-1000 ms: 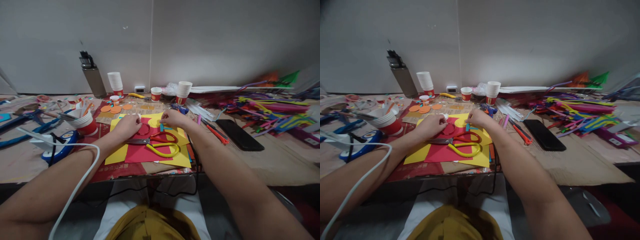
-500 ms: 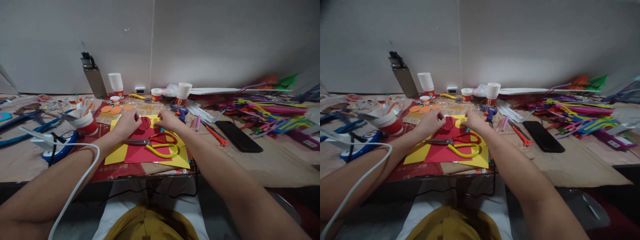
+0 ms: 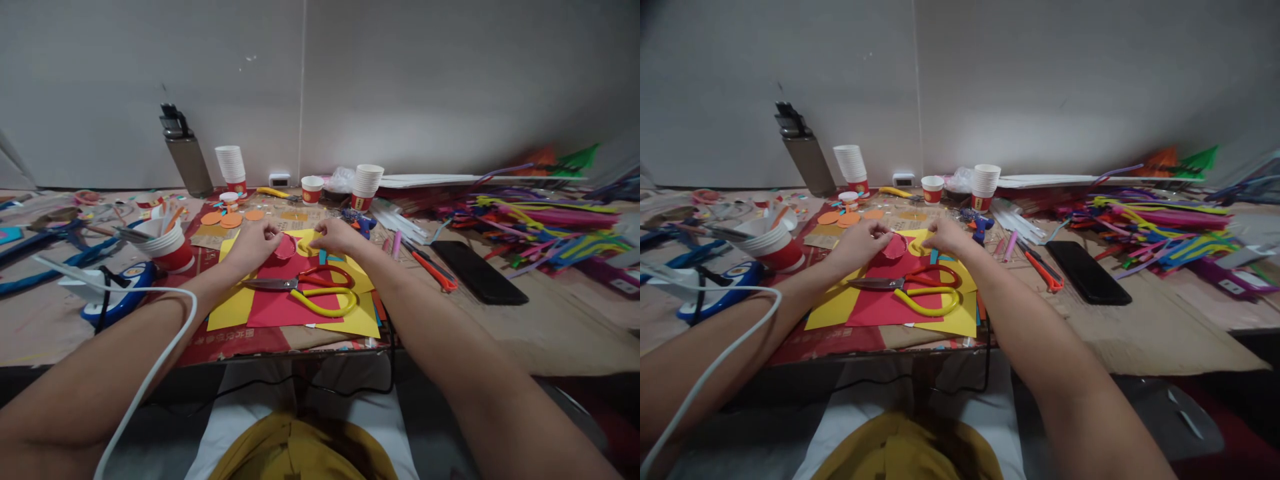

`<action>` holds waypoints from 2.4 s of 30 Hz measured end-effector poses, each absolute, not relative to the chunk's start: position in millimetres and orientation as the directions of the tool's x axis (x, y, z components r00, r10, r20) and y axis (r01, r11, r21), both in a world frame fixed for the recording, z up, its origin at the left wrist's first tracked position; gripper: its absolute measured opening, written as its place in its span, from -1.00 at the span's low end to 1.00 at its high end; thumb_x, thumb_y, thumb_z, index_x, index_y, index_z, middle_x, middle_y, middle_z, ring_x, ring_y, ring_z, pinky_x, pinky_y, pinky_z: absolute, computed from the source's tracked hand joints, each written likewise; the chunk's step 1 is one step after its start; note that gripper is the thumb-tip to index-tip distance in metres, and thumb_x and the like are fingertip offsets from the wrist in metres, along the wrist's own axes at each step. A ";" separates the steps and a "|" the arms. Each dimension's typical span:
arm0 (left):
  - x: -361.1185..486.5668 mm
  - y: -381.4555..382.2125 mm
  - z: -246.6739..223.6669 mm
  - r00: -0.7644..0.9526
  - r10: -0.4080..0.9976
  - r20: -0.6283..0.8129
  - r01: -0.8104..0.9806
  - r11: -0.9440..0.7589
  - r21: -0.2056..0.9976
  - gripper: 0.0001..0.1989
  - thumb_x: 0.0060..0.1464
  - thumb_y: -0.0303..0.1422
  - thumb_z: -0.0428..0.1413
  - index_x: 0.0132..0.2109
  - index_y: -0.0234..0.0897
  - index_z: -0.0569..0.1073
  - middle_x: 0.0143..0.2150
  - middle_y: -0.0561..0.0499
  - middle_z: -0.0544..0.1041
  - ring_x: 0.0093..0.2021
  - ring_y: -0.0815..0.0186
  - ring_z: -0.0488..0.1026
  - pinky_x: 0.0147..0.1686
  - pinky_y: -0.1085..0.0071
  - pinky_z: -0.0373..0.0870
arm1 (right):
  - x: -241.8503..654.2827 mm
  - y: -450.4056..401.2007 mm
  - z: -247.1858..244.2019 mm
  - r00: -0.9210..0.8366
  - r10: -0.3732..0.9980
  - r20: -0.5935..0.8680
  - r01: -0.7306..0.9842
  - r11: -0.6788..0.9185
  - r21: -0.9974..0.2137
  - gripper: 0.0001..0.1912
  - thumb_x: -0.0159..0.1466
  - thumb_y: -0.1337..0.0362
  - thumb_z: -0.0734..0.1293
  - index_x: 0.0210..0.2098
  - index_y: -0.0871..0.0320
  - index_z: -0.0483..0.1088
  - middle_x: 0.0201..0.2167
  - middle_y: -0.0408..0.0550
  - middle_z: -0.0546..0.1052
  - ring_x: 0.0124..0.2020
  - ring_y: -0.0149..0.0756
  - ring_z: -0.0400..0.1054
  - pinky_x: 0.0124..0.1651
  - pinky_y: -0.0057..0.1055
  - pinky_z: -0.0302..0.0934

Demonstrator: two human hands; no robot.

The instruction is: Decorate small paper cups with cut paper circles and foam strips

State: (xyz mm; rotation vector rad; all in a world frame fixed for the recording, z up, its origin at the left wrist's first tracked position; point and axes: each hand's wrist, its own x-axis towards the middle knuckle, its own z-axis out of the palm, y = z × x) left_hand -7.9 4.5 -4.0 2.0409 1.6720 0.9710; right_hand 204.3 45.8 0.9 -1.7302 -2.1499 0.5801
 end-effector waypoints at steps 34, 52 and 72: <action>10.4 -3.0 -11.7 0.366 0.930 0.028 -0.282 0.083 0.956 -0.74 0.09 -0.32 0.18 -0.09 -0.36 0.49 -0.18 -0.13 0.60 -0.21 0.25 0.56 -0.26 0.33 0.57 | 180.1 13.3 0.5 -0.230 0.858 0.459 0.511 0.508 -0.693 -0.93 0.14 0.38 0.37 -0.34 0.17 0.48 -0.47 -0.12 0.48 -0.52 -0.39 0.37 -0.46 -0.41 0.29; 9.6 -4.4 -10.9 0.281 0.945 0.168 -0.219 -0.107 0.970 -0.67 -0.08 -0.37 0.27 -0.12 -0.33 0.48 -0.19 -0.03 0.58 -0.22 0.32 0.53 -0.17 0.35 0.51 | 177.2 13.4 -1.3 -0.191 0.896 0.400 0.361 0.443 -0.820 -0.83 0.12 0.22 0.37 -0.35 0.18 0.40 -0.51 -0.17 0.39 -0.52 -0.43 0.24 -0.53 -0.48 0.20; 9.5 -5.5 -6.9 0.211 0.977 -0.016 -0.341 0.090 0.936 -0.81 0.06 -0.48 0.15 -0.13 -0.39 0.47 -0.21 -0.11 0.58 -0.26 0.32 0.55 -0.23 0.32 0.58 | 190.5 14.7 12.8 -0.129 0.917 0.379 0.387 0.398 -0.832 -0.88 0.18 0.24 0.32 -0.37 0.17 0.38 -0.48 -0.17 0.42 -0.52 -0.44 0.27 -0.51 -0.47 0.19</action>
